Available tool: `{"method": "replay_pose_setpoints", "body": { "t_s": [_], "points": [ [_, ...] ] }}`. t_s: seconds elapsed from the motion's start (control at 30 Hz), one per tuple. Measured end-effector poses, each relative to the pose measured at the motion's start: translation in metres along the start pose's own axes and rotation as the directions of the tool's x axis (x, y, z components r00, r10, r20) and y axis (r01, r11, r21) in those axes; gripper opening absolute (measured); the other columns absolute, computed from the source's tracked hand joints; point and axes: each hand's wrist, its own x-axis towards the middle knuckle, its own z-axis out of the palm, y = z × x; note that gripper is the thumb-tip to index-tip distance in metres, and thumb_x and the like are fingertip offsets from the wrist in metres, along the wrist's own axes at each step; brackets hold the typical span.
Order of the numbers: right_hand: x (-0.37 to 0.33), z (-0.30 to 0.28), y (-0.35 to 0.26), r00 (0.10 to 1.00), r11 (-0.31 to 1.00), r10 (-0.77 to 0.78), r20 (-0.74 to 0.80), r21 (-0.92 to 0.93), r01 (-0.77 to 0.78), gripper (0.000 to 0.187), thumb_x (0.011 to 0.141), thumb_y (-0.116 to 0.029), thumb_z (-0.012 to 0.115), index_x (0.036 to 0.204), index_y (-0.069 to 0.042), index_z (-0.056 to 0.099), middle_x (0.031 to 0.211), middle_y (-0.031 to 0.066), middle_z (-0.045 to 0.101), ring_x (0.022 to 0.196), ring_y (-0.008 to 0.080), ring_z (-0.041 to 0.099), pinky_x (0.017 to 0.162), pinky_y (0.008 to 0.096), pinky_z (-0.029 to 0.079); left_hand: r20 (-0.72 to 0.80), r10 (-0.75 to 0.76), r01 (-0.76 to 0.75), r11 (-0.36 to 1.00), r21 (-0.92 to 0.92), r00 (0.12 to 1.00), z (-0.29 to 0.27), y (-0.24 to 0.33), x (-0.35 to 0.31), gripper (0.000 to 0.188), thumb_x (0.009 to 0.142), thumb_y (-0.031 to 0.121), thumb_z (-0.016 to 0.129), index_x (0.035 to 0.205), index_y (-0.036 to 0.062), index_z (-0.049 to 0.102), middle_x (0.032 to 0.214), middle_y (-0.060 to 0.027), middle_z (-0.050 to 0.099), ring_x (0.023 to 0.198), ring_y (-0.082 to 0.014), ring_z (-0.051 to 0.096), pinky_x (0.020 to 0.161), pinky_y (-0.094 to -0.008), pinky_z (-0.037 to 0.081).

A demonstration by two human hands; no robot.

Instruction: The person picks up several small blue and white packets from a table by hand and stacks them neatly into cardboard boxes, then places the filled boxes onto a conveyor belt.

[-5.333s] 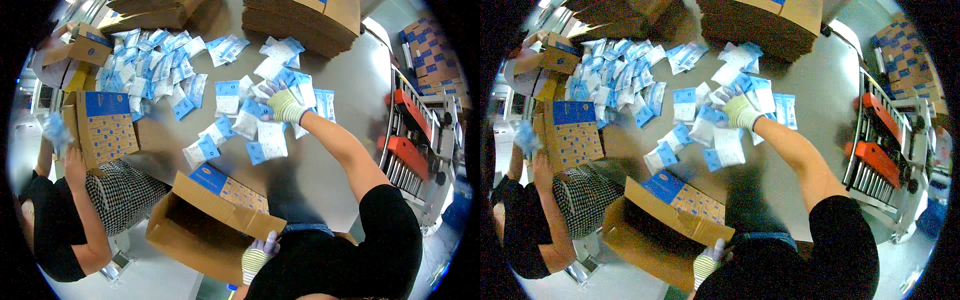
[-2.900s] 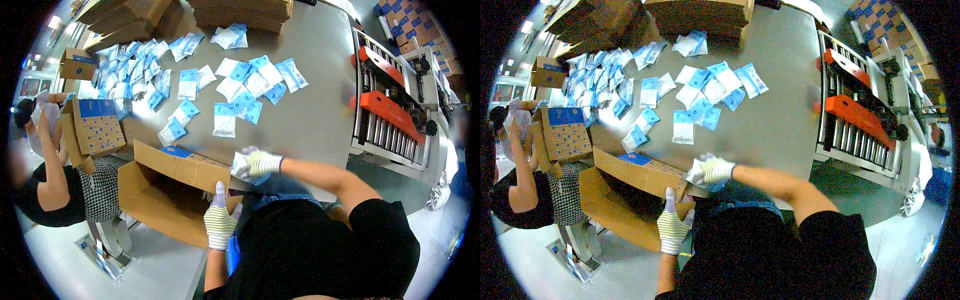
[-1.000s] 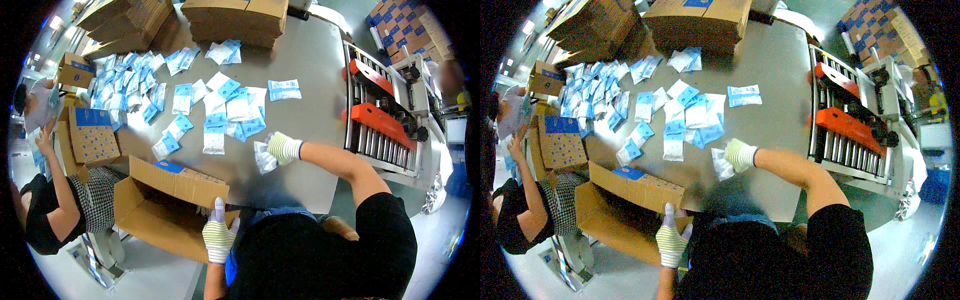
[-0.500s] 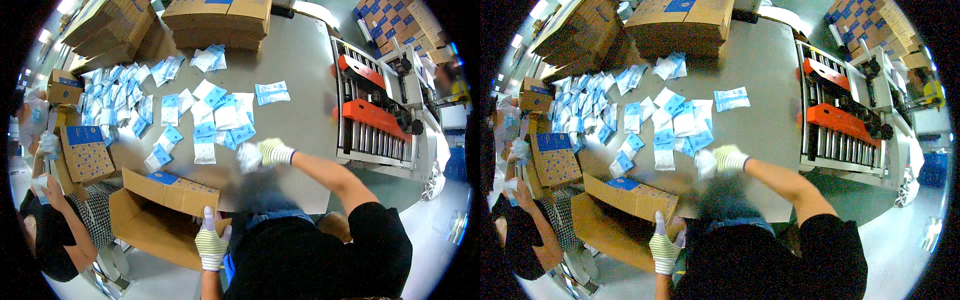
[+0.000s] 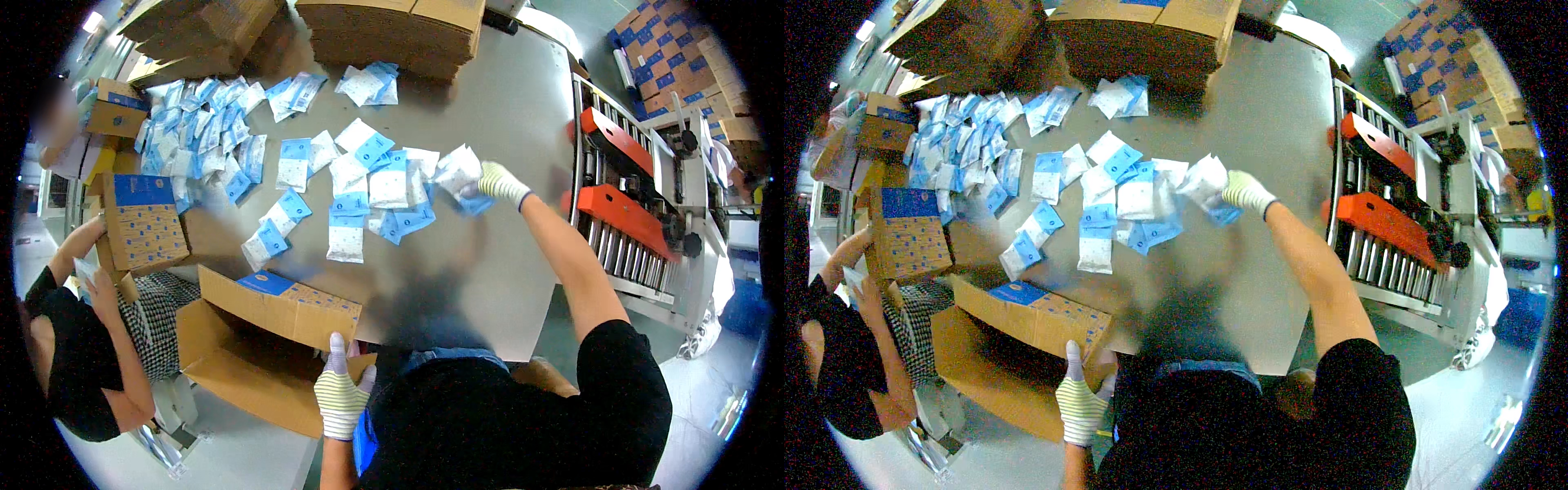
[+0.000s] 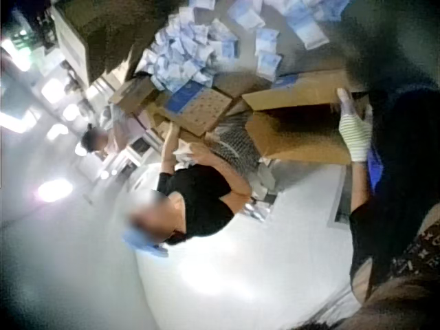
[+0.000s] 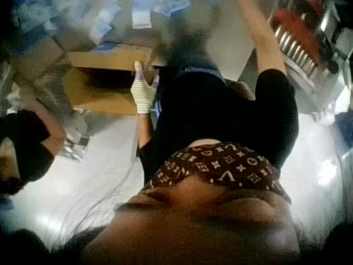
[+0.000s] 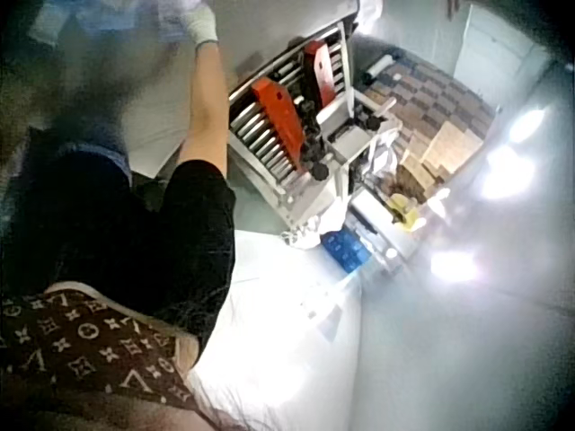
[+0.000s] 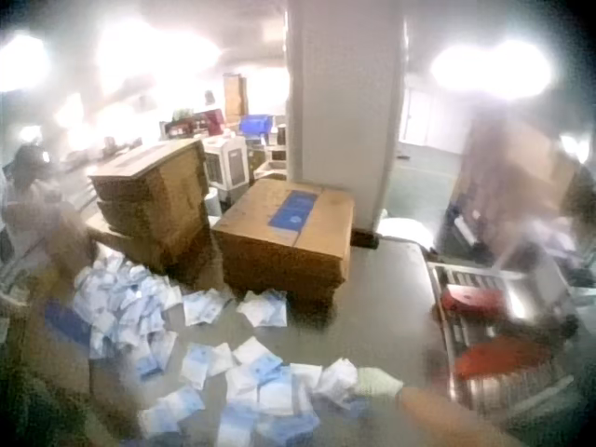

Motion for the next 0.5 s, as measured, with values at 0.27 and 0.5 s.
{"method": "replay_pose_setpoints", "body": {
  "t_s": [0.27, 0.5],
  "points": [
    [-0.124, 0.02, -0.017, 0.945, 0.949, -0.311, 0.095, 0.074, 0.305, 0.058, 0.055, -0.034, 0.083, 0.105, -0.009, 0.065, 0.098, 0.0073, 0.068, 0.089, 0.0204, 0.063, 0.083, 0.0332, 0.049, 0.15, -0.084, 0.087, 0.996, -0.012, 0.985, 0.0, -0.015, -0.007, 0.08, 0.075, 0.005, 0.068, 0.143, 0.0068, 0.026, 0.103, -0.0214, 0.063, 0.084, -0.0369, 0.064, 0.073, -0.0385, 0.051],
    [-0.155, 0.12, -0.096, 0.69, 0.719, -0.594, 0.414, -0.111, 0.686, 0.071, 0.058, -0.054, 0.076, 0.11, -0.008, 0.062, 0.123, 0.0197, 0.054, 0.121, 0.035, 0.045, 0.103, 0.0424, 0.034, 0.243, 0.075, -0.098, 0.991, 0.087, 0.967, 0.007, 0.015, -0.014, 0.075, 0.076, 0.011, 0.067, 0.142, 0.0116, 0.03, 0.095, -0.0189, 0.063, 0.082, -0.0359, 0.062, 0.069, -0.0419, 0.05]
  ]
}}
